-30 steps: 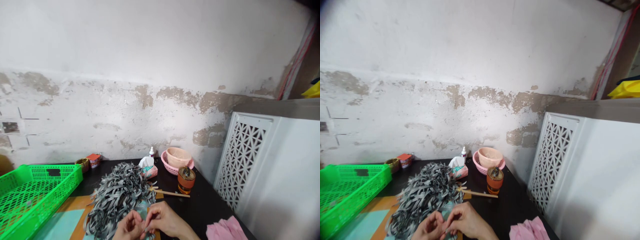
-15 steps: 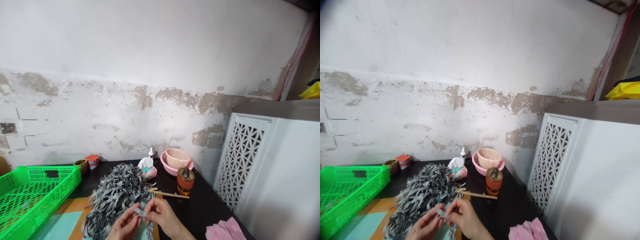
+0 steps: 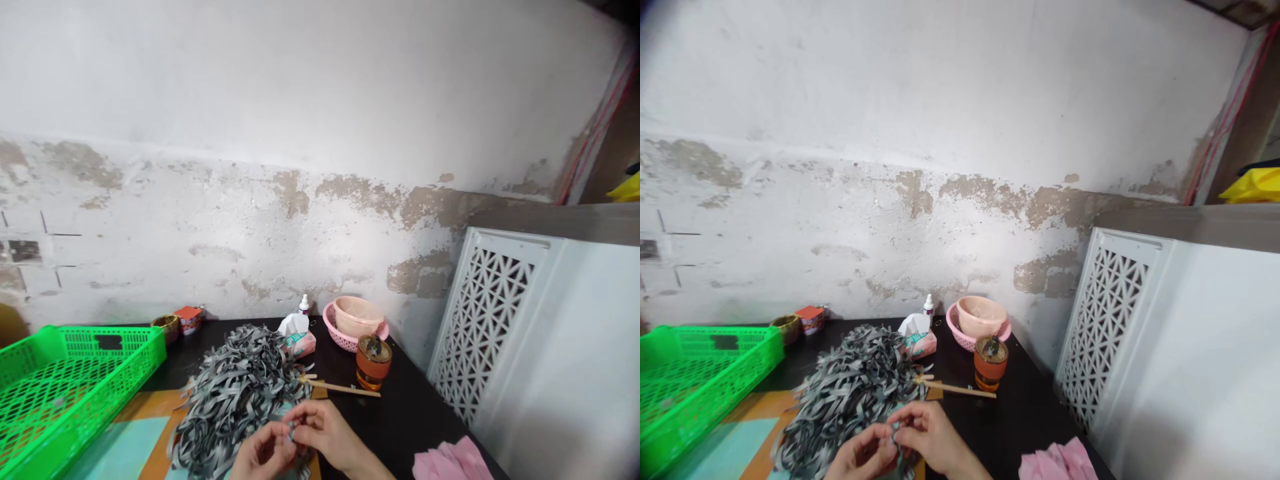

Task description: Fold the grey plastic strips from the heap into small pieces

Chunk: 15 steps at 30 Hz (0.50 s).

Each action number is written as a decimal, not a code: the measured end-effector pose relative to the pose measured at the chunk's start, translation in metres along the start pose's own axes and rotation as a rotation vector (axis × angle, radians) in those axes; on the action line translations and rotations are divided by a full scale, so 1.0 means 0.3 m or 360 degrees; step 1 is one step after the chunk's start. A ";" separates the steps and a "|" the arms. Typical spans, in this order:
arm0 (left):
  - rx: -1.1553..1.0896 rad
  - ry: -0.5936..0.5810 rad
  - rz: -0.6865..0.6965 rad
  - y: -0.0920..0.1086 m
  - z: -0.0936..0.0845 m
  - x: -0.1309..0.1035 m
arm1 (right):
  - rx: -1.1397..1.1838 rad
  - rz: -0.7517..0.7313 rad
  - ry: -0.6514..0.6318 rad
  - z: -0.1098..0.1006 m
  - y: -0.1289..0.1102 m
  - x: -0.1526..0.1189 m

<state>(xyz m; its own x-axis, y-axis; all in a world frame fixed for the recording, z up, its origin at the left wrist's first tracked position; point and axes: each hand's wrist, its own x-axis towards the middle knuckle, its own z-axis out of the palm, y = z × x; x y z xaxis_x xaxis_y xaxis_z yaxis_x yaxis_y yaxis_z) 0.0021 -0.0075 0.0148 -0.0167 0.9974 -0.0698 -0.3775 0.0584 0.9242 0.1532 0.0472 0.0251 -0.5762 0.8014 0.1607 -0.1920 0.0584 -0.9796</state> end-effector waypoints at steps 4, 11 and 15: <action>0.0133 0.0045 -0.0051 0.031 -0.003 -0.007 | 0.0042 -0.0009 0.0008 -0.005 0.001 -0.001; 0.0135 0.0050 -0.0006 0.069 0.002 -0.021 | 0.0071 0.0032 -0.0054 -0.011 0.010 -0.003; 0.0169 -0.0018 -0.0023 0.070 0.015 -0.025 | 0.0038 -0.0012 -0.0045 -0.012 0.012 -0.002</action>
<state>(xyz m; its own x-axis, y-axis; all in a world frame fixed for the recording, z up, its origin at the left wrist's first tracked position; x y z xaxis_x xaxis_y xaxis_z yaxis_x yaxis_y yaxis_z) -0.0015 -0.0136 0.0366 -0.0013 0.9968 -0.0800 -0.2776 0.0765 0.9577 0.1557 0.0491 0.0210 -0.5969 0.7837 0.1716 -0.2149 0.0498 -0.9754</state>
